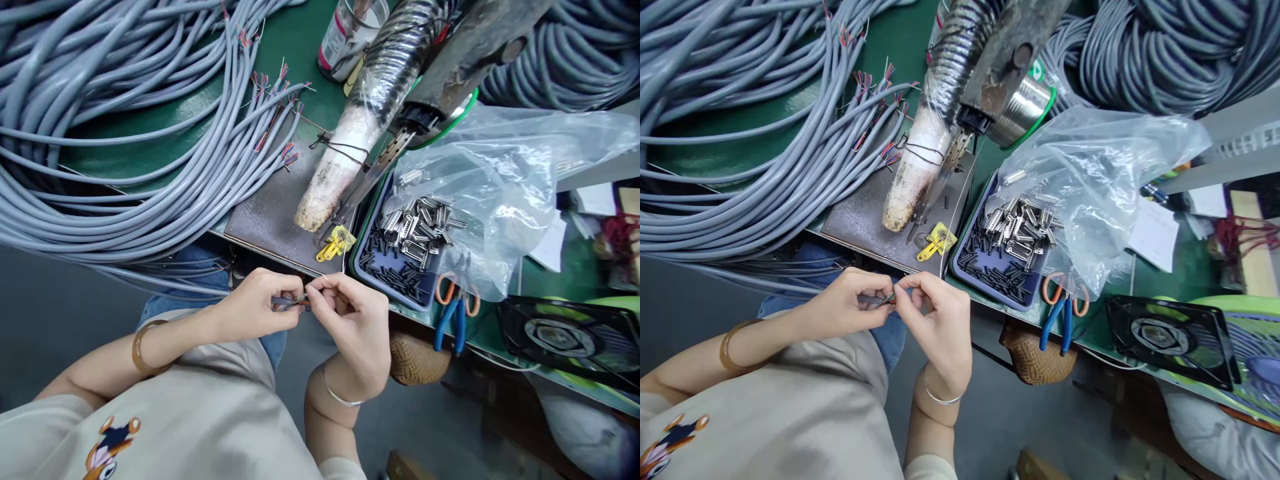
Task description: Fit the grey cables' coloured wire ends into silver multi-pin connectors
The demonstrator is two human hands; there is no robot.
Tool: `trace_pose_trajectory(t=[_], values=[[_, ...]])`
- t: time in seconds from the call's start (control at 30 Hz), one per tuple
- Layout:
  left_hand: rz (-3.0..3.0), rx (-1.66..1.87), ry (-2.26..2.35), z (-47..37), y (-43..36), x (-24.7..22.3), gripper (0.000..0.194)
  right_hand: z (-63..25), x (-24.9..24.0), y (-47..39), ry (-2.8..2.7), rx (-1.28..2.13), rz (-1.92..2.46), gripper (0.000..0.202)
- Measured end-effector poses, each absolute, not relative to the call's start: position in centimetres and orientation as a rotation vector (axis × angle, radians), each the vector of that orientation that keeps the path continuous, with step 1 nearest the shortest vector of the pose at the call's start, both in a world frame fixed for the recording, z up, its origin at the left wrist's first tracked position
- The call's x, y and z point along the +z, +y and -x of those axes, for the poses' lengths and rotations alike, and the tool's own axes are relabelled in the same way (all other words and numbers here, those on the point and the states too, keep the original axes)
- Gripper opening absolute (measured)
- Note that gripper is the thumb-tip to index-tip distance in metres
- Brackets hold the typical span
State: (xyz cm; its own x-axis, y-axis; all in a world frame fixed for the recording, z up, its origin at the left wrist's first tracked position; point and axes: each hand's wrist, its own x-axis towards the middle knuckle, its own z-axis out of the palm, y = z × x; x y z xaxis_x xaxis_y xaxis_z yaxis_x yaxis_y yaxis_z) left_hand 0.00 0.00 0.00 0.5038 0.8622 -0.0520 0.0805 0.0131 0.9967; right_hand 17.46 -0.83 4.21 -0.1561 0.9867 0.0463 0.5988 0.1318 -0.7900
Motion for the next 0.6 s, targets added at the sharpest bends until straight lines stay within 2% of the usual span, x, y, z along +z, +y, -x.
trace_pose_trajectory(t=[0.1,0.23,0.37,0.5,0.6], values=[[-1.332,0.685,0.820,0.2,0.1,0.1,0.011,-18.1,4.5,-0.1,-1.768,1.020,1.538,0.015],[-1.178,0.666,0.827,0.4,0.4,0.2,0.010,-18.5,4.3,-0.2,-1.645,0.971,1.563,0.015],[-1.007,0.685,0.839,0.6,0.8,0.2,0.017,-18.4,3.3,-1.3,-1.515,0.646,1.501,0.012],[-0.937,0.728,0.860,0.7,1.0,0.3,0.021,-18.2,1.9,-2.2,-1.406,0.243,1.296,0.017],[-0.952,0.762,0.872,0.6,0.9,0.3,0.021,-18.2,1.4,-2.2,-1.448,0.068,1.121,0.019]])
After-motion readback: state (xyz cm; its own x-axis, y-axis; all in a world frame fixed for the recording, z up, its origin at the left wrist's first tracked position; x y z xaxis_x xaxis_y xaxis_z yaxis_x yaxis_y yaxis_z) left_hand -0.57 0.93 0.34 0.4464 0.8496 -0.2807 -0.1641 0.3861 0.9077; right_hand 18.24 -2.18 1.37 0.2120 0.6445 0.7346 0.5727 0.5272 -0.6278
